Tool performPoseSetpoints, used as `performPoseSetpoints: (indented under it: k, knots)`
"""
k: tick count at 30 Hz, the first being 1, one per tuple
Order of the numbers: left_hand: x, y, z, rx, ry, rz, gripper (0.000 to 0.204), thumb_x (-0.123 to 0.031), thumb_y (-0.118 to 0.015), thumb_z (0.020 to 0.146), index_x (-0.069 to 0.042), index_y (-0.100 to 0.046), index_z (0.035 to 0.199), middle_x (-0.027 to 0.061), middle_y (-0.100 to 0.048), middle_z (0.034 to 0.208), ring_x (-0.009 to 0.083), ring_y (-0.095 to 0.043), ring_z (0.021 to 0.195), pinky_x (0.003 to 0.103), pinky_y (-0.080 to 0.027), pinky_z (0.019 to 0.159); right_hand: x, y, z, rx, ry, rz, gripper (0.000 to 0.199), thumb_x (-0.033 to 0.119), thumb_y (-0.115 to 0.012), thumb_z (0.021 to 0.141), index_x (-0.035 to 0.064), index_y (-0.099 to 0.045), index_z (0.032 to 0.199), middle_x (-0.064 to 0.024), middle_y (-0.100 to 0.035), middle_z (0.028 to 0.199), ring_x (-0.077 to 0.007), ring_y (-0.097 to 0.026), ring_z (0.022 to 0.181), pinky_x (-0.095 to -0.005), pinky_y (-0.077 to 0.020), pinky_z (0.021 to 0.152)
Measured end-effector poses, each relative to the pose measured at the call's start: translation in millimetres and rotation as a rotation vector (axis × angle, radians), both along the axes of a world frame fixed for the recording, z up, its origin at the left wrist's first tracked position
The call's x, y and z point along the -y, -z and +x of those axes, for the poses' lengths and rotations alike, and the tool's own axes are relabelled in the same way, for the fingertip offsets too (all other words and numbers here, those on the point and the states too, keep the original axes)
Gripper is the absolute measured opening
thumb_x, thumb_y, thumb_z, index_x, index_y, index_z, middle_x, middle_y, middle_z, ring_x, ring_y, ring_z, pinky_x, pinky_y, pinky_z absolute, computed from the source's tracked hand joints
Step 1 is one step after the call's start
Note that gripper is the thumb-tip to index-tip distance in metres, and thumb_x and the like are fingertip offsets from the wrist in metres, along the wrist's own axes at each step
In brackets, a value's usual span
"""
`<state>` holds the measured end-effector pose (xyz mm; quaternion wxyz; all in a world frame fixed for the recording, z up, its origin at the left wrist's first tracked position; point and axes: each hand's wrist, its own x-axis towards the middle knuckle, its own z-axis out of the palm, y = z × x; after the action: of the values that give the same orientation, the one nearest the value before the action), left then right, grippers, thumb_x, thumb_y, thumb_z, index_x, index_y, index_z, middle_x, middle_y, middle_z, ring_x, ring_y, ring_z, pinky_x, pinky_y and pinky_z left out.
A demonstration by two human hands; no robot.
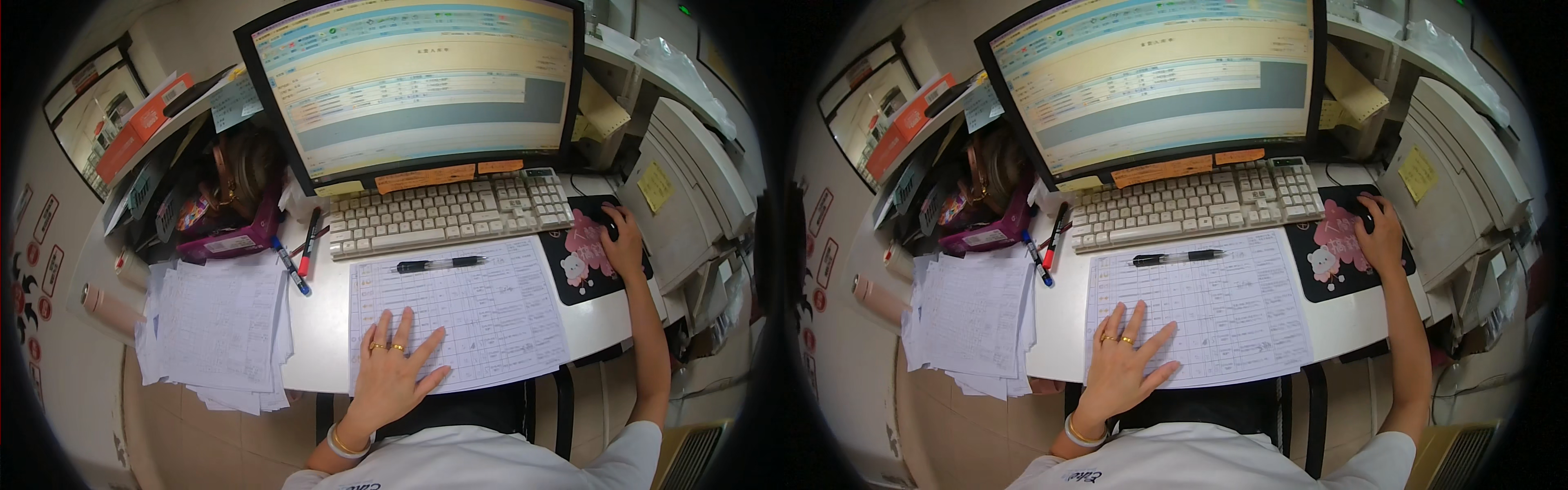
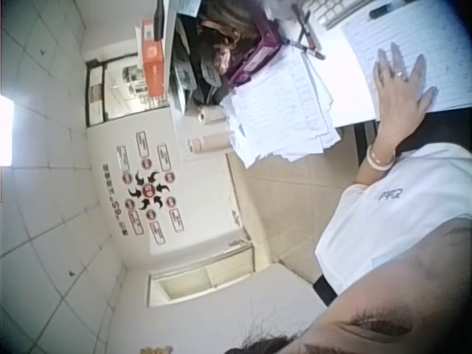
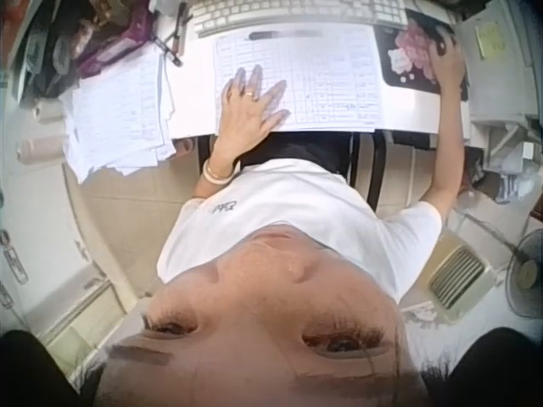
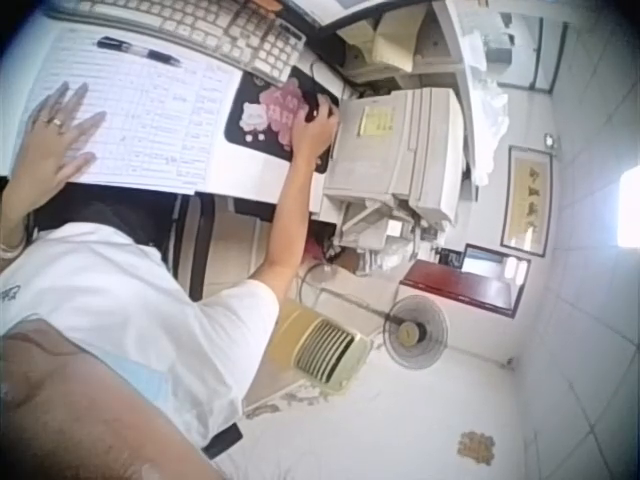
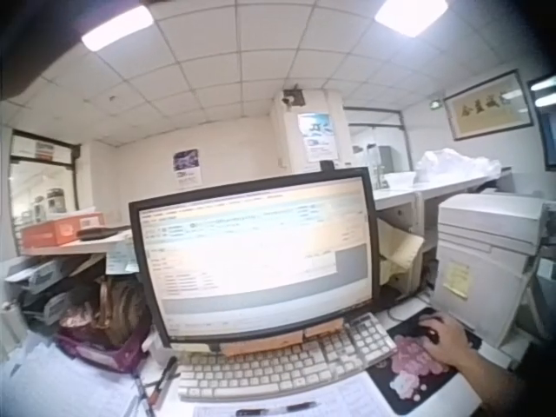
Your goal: Filling out paper forms and documenting information while referencing a computer screen.
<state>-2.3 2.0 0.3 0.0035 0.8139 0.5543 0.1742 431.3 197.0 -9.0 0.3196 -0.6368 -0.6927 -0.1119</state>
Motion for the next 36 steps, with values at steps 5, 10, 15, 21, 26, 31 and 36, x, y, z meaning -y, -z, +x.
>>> performPoseSetpoints:
  k: [5,10,15,21,26,31,36]
  knots:
    - [0,0,0,-0.006,-0.012,-0.015,0.05,-0.049,-0.064,0.086,-0.025,-0.061,0.13,0.0237,-0.041,0.145,0.0471,-0.033,0.133,0.053,-0.024,0.109,-3,2,-5,0.001,-0.031,0.019,0.039,0.015,-0.064,0.081,0.0115,-0.062,0.12,-0.0168,-0.056,0.123,-0.036,-0.056,0.112,-0.0411,-0.0463,0.095]
    - [0,2,0,0.003,-0.013,-0.015,0.049,-0.047,-0.065,0.086,-0.025,-0.061,0.13,0.024,-0.04,0.145,0.0469,-0.032,0.133,0.053,-0.024,0.109,-2,3,-1,-0.001,-0.031,0.028,0.038,0.016,-0.064,0.081,0.0116,-0.062,0.119,-0.0164,-0.056,0.122,-0.0362,-0.056,0.111,-0.0411,-0.0461,0.095]
    - [2,0,1,-0.009,-0.005,-0.004,0.05,-0.046,-0.065,0.086,-0.025,-0.061,0.131,0.0241,-0.04,0.145,0.0472,-0.032,0.132,0.053,-0.025,0.109,-2,3,1,-0.004,-0.058,0.042,0.039,0.015,-0.064,0.081,0.0116,-0.062,0.12,-0.0163,-0.056,0.122,-0.0365,-0.056,0.111,-0.0413,-0.0457,0.096]
    - [-3,-13,-7,-0.123,0.045,-0.051,0.053,-0.049,-0.061,0.089,-0.021,-0.056,0.134,0.0264,-0.041,0.143,0.048,-0.035,0.131,0.056,-0.029,0.106,-7,4,-4,0.004,-0.084,0.032,0.041,0.014,-0.064,0.08,0.0116,-0.06,0.121,-0.016,-0.056,0.123,-0.0368,-0.056,0.111,-0.0423,-0.0457,0.095]
    - [-58,-34,-19,-0.146,0.013,-0.1,0.058,-0.05,-0.058,0.091,-0.011,-0.052,0.135,0.0289,-0.037,0.144,0.0475,-0.03,0.136,0.054,-0.029,0.11,-2,2,4,0.013,-0.061,-0.006,0.04,0.015,-0.063,0.082,0.0124,-0.06,0.121,-0.0162,-0.055,0.126,-0.0382,-0.055,0.112,-0.0425,-0.0457,0.095]
    - [-114,-10,-40,-0.251,-0.189,0.159,0.067,-0.055,-0.054,0.091,-0.023,-0.038,0.147,0.0274,-0.016,0.155,0.0466,-0.02,0.141,0.055,-0.023,0.112,-2,4,0,0.033,-0.032,-0.017,0.039,0.015,-0.063,0.083,0.0125,-0.059,0.122,-0.0173,-0.054,0.126,-0.0381,-0.055,0.113,-0.0422,-0.0455,0.096]
    - [-128,-8,-47,-0.145,-0.19,0.023,0.068,-0.055,-0.055,0.091,-0.026,-0.034,0.149,0.0271,-0.012,0.156,0.0488,-0.019,0.14,0.056,-0.023,0.112,-4,2,-1,0.02,-0.056,-0.007,0.039,0.015,-0.063,0.083,0.0127,-0.059,0.122,-0.0178,-0.053,0.127,-0.0385,-0.055,0.113,-0.0422,-0.0456,0.096]
